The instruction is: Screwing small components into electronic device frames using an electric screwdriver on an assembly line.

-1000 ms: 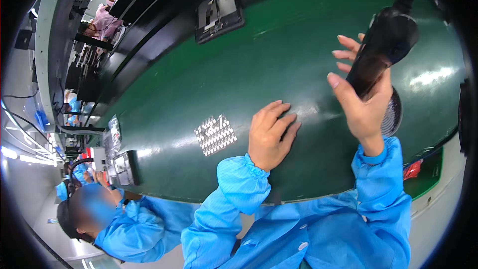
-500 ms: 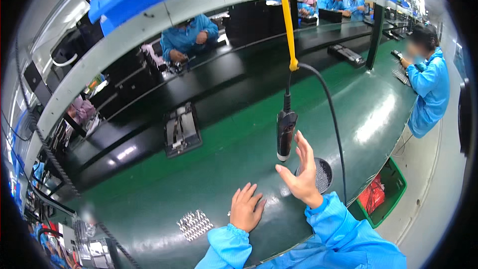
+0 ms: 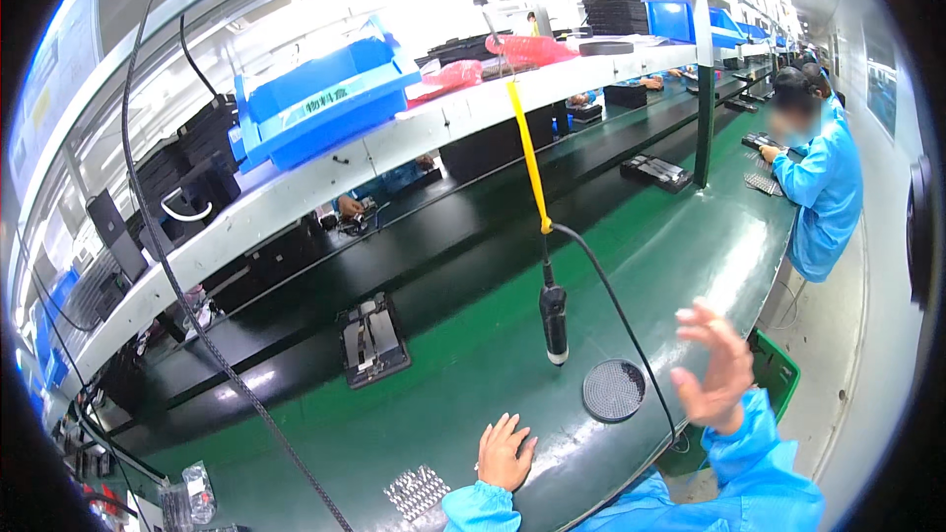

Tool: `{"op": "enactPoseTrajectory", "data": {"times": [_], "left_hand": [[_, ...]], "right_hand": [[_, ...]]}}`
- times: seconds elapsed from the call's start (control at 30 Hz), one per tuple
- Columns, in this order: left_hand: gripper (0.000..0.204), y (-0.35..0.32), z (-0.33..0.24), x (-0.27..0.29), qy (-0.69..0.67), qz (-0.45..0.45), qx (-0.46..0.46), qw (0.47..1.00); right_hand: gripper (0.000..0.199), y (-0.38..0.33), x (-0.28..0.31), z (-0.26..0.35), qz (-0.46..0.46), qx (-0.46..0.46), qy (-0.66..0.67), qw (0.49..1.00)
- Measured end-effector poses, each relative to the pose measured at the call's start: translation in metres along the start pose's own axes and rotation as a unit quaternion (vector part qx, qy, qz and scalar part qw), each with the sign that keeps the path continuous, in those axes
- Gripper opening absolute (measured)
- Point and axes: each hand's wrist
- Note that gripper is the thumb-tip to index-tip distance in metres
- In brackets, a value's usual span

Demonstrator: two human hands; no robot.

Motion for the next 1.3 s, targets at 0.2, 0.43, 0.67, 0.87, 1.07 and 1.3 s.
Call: {"op": "enactPoseTrajectory", "data": {"times": [0.2,0.43,0.67,0.87,1.07,1.3], "left_hand": [[0.024,-0.005,0.004,0.0,0.006,-0.012,0.007,1.0],[0.026,-0.001,0.002,0.0,-0.009,0.001,0.015,1.0],[0.024,0.001,-0.002,0.002,-0.012,-0.029,-0.003,1.0],[0.023,0.002,-0.005,0.007,-0.019,-0.027,0.016,0.999],[0.024,0.002,-0.006,0.008,-0.028,-0.014,0.02,0.999],[0.025,0.001,-0.003,0.007,-0.037,-0.001,0.027,0.999]], "right_hand": [[0.04,0.133,0.015,-0.024,-0.062,0.124,-0.091,0.986],[0.022,0.266,-0.057,-0.124,0.049,0.109,-0.198,0.973],[0.03,0.36,-0.144,-0.155,0.179,0.023,-0.223,0.958],[0.043,0.378,-0.196,-0.147,0.281,0.009,-0.152,0.948],[0.039,0.382,-0.211,-0.13,0.327,-0.006,-0.142,0.934],[0.017,0.382,-0.215,-0.138,0.273,-0.056,-0.387,0.879]]}}
Point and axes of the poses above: each hand's wrist, its own y-axis towards the middle knuckle, its own x-axis out of the back of the hand, z = x × y, and after that the axes turned 1 degree about -x, right-handed
